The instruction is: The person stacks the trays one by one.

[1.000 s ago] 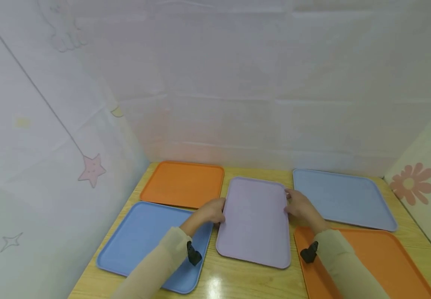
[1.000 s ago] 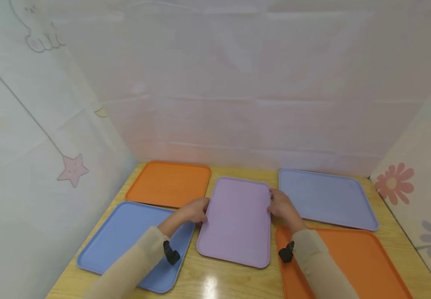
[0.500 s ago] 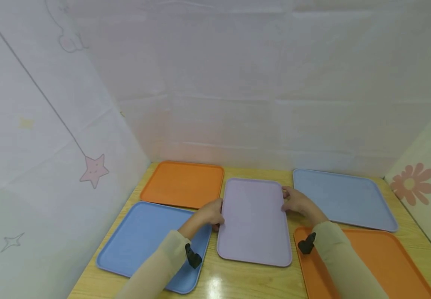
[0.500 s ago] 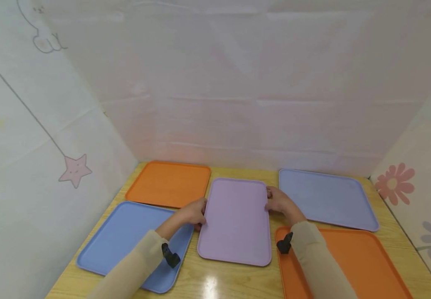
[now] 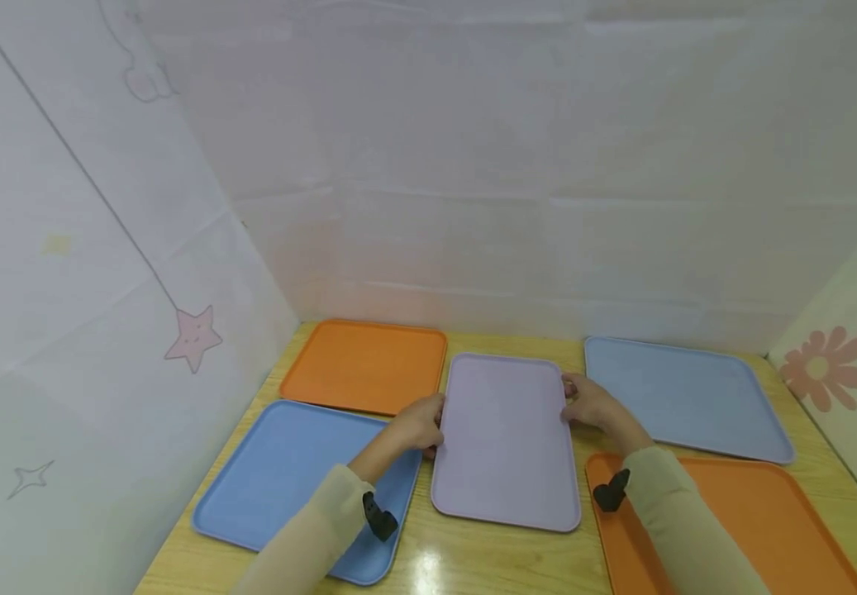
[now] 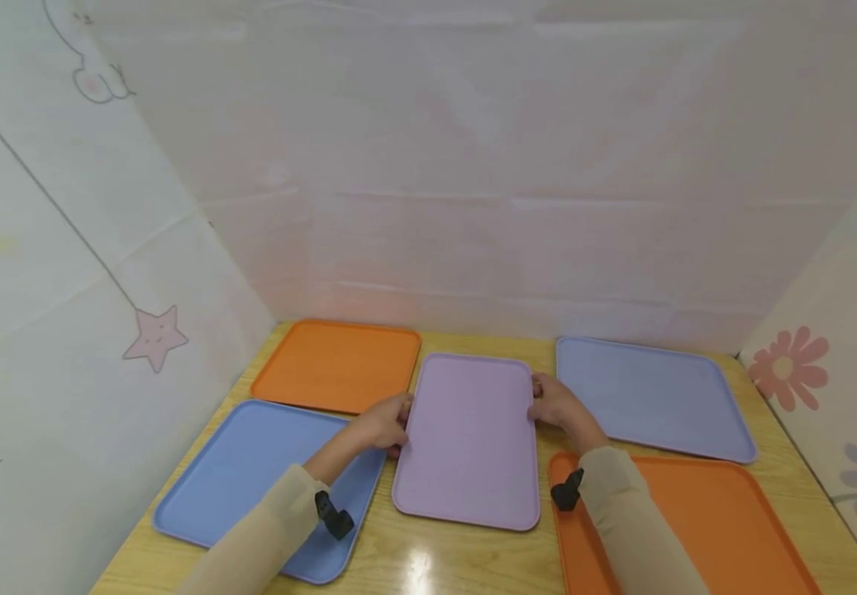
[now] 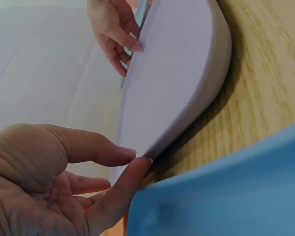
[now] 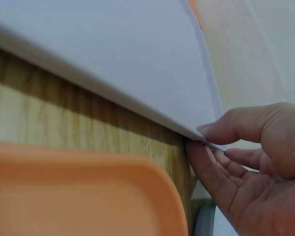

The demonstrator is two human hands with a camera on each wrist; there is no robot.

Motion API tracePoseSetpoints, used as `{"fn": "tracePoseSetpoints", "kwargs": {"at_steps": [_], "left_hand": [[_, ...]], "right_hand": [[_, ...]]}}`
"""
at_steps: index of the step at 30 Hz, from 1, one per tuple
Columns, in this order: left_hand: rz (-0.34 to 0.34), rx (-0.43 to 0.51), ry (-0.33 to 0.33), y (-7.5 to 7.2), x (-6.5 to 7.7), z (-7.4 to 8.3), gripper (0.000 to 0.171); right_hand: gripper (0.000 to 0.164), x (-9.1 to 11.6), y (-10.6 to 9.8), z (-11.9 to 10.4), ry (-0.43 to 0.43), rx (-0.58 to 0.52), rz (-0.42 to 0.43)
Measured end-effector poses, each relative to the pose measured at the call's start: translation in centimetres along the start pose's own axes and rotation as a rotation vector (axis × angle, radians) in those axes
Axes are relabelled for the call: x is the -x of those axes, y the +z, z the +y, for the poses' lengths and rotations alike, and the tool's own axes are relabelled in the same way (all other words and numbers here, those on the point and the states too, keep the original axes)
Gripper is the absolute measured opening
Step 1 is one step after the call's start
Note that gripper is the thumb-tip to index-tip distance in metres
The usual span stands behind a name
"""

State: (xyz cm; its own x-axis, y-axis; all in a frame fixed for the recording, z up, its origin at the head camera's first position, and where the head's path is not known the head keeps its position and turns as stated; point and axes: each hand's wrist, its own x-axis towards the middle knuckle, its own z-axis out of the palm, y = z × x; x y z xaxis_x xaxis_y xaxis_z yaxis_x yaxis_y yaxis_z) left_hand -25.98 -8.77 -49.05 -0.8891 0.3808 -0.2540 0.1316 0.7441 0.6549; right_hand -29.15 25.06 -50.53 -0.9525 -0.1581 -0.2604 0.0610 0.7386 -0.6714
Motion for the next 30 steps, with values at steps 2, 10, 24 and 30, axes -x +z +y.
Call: {"fn": "tracePoseSetpoints", "kwargs": {"at_steps": [2, 10, 24, 30], "left_hand": [[0.021, 0.020, 0.011, -0.4, 0.4, -0.4, 0.076], [0.057, 0.118, -0.031, -2.8, 3.2, -2.5, 0.076], [0.172, 0.192, -0.170, -7.2, 7.9, -7.5, 0.067], [0.205, 0.226, -0.199, -8.6, 9.8, -9.2, 0.067]], "right_hand": [[0.082, 0.1, 0.1, -0.1, 0.009, 0.019, 0.011], [0.077, 0.7, 0.4, -0.4, 0.051, 0.045, 0.058], [0.078, 2.5, 1.0, -0.9, 0.061, 0.042, 0.027], [0.072, 3.6, 1.2, -0.8, 0.063, -0.003, 0.016]]}}
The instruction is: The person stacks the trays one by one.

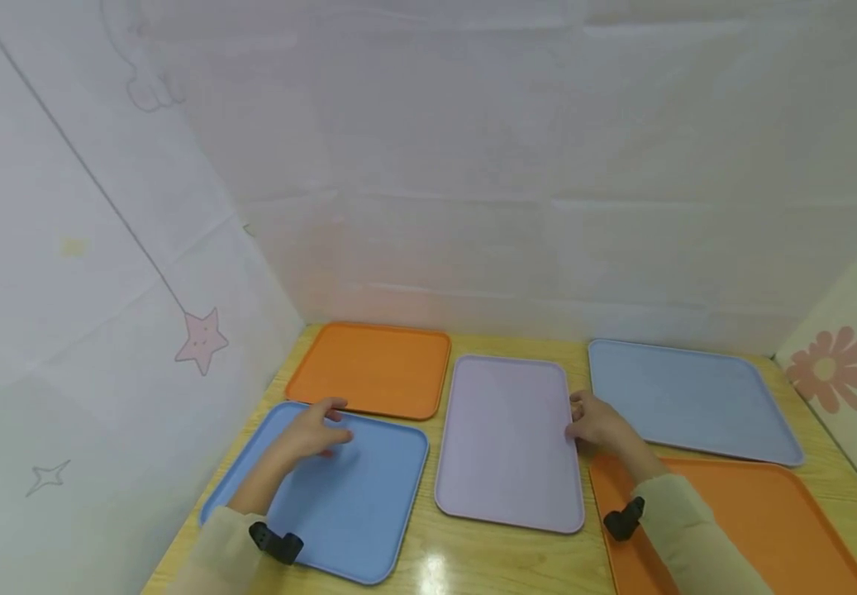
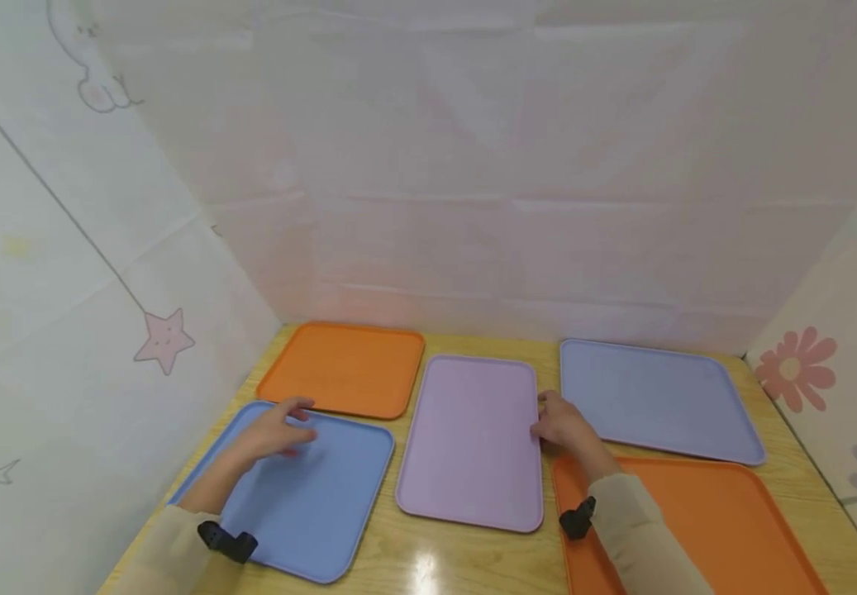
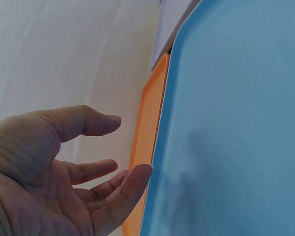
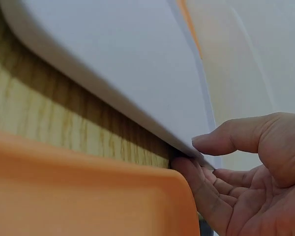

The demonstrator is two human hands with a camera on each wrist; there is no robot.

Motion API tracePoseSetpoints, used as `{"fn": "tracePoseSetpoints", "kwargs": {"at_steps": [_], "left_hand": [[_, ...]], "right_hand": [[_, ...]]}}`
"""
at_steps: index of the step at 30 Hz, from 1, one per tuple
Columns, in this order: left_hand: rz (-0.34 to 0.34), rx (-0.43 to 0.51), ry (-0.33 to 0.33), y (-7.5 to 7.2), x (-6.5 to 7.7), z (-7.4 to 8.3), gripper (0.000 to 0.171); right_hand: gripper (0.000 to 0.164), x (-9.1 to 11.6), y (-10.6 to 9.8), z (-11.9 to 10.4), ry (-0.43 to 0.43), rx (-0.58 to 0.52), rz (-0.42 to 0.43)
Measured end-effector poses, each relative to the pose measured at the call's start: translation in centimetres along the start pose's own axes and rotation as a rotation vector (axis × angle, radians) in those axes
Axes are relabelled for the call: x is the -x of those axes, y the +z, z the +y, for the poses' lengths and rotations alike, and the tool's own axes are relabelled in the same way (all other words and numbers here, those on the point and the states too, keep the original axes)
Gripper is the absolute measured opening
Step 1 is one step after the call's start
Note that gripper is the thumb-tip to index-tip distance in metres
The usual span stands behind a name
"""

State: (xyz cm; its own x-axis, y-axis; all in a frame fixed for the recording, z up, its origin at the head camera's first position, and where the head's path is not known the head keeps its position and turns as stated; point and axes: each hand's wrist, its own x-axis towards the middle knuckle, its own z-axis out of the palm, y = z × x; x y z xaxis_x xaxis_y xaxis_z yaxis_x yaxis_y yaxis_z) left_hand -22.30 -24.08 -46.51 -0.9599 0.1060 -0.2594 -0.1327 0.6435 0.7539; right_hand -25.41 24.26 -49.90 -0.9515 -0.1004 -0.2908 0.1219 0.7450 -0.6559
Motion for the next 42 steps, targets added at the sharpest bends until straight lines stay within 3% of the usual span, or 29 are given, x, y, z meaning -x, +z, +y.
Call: {"fn": "tracePoseSetpoints", "kwargs": {"at_steps": [7, 11, 20, 31, 42], "left_hand": [[0.018, 0.041, -0.020, -0.8, 0.2, -1.4, 0.067], [0.015, 0.054, -0.025, -1.1, 0.1, -1.9, 0.067], [0.044, 0.004, -0.022, -2.8, -0.1, -2.7, 0.066], [0.146, -0.166, -0.059, -4.8, -0.6, -5.1, 0.072], [0.196, -0.329, -0.041, -5.2, -0.9, -6.5, 0.082]], "right_hand": [[0.083, 0.6, 0.2, 0.8, 0.010, -0.227, -0.076], [0.084, 0.7, 0.5, 0.9, 0.028, -0.294, -0.094], [0.081, 1.0, 1.1, 0.8, 0.022, -0.323, -0.055], [0.081, 0.9, 1.0, 0.9, 0.007, -0.324, -0.055], [0.081, 0.4, 1.3, 1.6, 0.043, -0.319, -0.052]]}}
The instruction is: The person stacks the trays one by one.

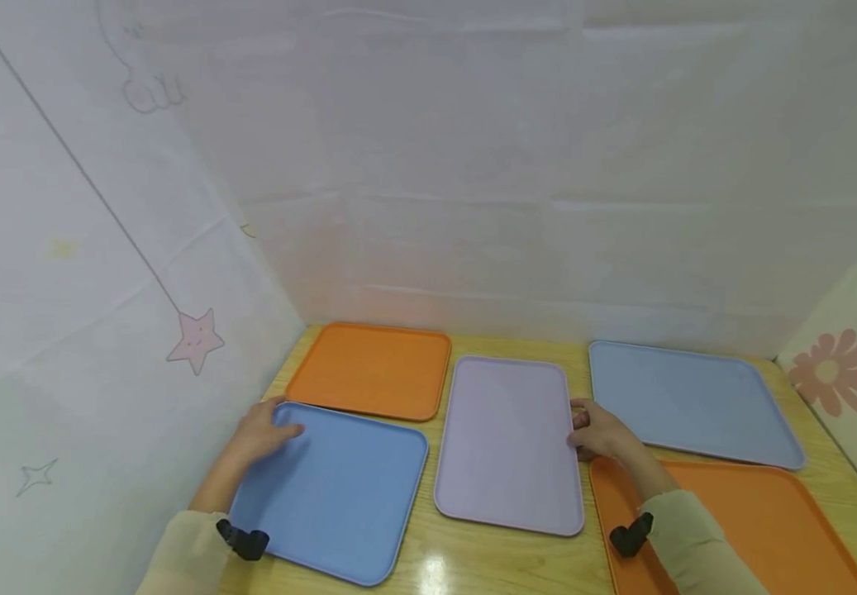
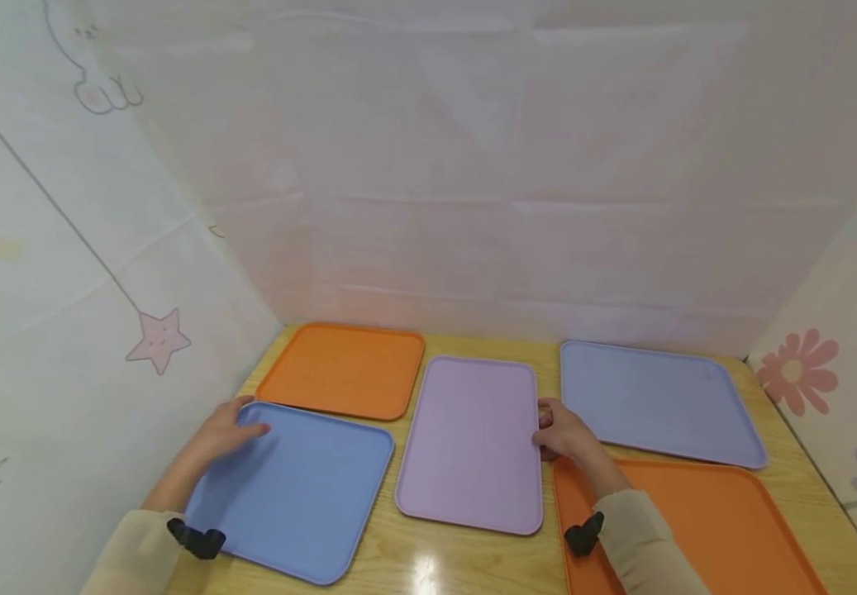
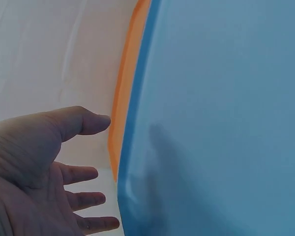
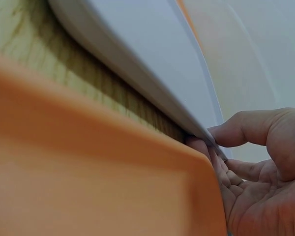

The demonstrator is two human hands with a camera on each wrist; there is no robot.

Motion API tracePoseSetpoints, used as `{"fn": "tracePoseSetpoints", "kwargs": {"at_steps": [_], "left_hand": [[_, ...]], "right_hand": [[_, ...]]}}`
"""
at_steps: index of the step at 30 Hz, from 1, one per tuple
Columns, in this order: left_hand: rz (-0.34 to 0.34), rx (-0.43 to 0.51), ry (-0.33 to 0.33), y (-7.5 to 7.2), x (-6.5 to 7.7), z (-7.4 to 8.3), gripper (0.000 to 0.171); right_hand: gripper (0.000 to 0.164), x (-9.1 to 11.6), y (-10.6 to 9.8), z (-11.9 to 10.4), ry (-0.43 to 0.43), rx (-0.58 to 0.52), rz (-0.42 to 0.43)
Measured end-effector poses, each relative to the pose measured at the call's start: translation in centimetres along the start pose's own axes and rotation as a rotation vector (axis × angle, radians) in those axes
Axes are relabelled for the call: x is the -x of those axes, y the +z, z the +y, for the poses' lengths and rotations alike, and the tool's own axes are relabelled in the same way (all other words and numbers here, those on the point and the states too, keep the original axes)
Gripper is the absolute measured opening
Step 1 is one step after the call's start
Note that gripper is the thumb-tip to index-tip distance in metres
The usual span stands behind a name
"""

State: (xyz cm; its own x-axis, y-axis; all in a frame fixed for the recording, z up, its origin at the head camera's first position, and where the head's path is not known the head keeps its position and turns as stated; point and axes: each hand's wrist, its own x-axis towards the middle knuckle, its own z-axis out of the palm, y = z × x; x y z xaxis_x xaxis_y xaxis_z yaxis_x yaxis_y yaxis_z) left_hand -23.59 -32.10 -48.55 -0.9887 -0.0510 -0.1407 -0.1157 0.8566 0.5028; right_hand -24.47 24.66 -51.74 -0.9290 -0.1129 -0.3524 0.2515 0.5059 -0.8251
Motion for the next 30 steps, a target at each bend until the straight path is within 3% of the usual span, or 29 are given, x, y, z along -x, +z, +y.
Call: {"fn": "tracePoseSetpoints", "kwargs": {"at_steps": [11, 21, 25, 30], "left_hand": [[-0.024, -0.132, -0.019, 1.2, -0.5, -2.1, 0.087], [-0.032, -0.181, -0.052, 1.4, -0.4, -2.3, 0.091], [-0.024, -0.220, -0.063, 1.0, -0.4, -2.4, 0.087], [-0.040, -0.253, -0.055, 0.3, -0.8, -2.4, 0.066]], "right_hand": [[0.079, 0.2, 0.1, 0.1, -0.018, 0.016, 0.003], [0.079, 0.3, 0.2, 0.1, -0.020, 0.003, 0.011], [0.080, 0.3, 0.1, 0.0, -0.024, 0.004, 0.007], [0.080, 0.3, -0.1, 0.0, -0.034, 0.012, 0.002]]}}
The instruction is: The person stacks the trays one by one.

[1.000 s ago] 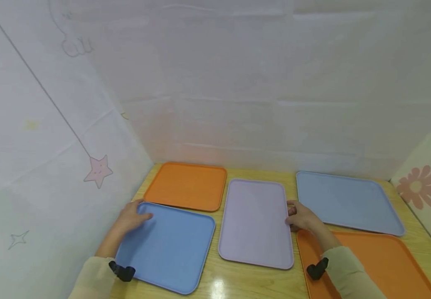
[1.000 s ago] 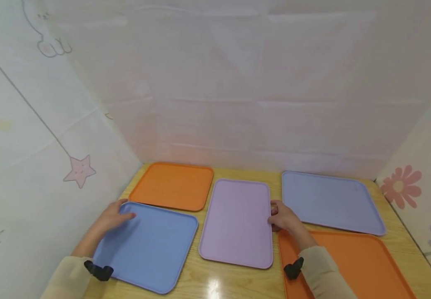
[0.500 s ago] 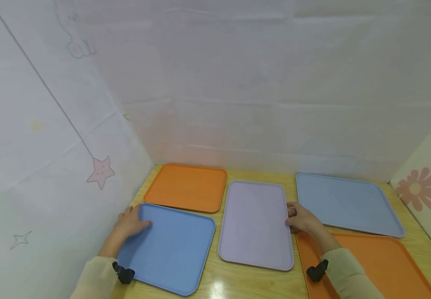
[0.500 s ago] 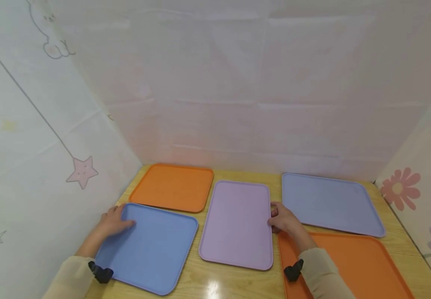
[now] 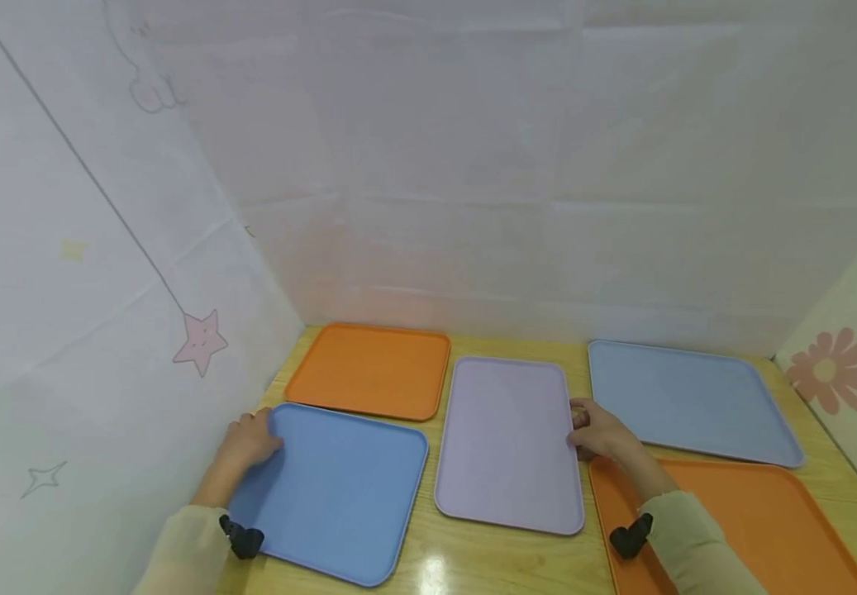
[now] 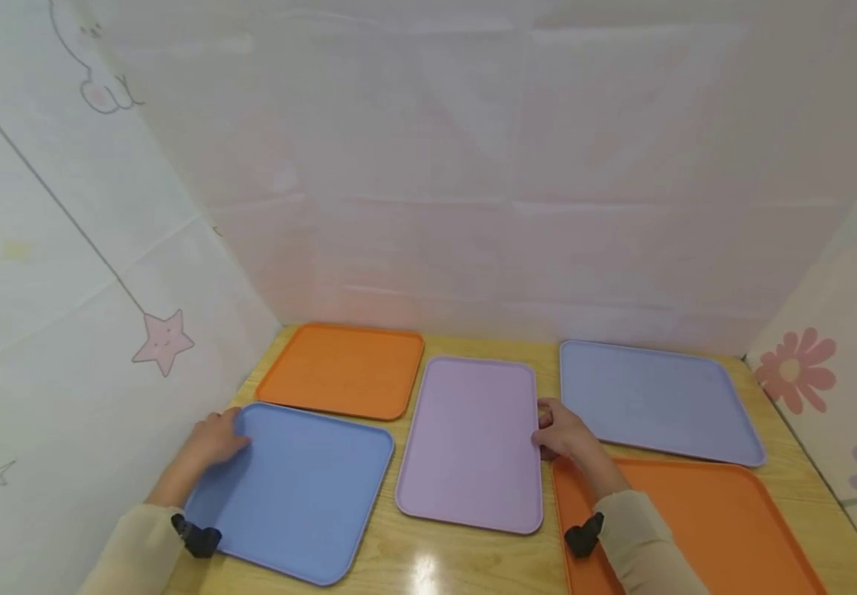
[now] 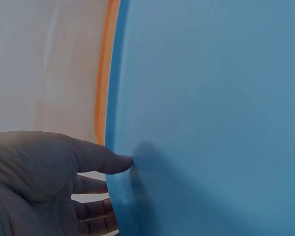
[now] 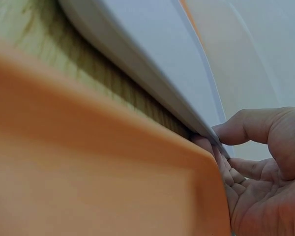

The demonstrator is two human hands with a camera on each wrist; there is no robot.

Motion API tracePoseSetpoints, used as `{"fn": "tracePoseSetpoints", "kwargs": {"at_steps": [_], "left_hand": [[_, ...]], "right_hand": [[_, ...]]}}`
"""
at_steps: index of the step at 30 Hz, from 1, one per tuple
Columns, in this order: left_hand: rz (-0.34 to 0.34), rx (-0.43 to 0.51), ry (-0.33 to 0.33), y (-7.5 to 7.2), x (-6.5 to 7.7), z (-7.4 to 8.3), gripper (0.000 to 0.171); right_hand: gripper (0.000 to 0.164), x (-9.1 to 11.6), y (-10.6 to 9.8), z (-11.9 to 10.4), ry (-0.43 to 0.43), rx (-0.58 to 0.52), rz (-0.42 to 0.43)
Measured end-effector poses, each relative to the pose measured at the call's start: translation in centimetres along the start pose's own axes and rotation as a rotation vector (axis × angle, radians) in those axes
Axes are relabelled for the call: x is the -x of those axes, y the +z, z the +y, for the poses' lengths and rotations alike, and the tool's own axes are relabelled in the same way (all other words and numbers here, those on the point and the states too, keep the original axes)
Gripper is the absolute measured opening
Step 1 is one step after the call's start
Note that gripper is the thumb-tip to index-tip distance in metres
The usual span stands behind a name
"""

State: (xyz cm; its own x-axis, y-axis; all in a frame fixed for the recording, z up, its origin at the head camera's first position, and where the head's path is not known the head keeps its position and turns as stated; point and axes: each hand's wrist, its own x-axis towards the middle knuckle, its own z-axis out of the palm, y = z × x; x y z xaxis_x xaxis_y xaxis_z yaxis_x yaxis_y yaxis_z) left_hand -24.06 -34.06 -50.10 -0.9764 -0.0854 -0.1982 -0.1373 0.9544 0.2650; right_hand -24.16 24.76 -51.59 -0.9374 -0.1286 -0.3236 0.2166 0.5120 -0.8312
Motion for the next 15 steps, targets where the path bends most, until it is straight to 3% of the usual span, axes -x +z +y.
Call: {"fn": "tracePoseSetpoints", "kwargs": {"at_steps": [6, 11, 15], "left_hand": [[-0.023, 0.006, 0.025, -0.5, -1.1, -0.4, 0.042], [-0.060, 0.093, 0.052, -0.9, -1.9, -1.3, 0.036], [-0.099, 0.208, 0.044, -2.0, -1.4, -1.9, 0.037]], "right_hand": [[0.078, 0.3, -0.2, -0.3, 0.002, 0.004, 0.017], [0.077, 0.3, -0.1, -0.4, 0.001, 0.015, 0.012], [0.077, 0.4, 0.0, -0.4, 0.001, 0.025, 0.006]]}}
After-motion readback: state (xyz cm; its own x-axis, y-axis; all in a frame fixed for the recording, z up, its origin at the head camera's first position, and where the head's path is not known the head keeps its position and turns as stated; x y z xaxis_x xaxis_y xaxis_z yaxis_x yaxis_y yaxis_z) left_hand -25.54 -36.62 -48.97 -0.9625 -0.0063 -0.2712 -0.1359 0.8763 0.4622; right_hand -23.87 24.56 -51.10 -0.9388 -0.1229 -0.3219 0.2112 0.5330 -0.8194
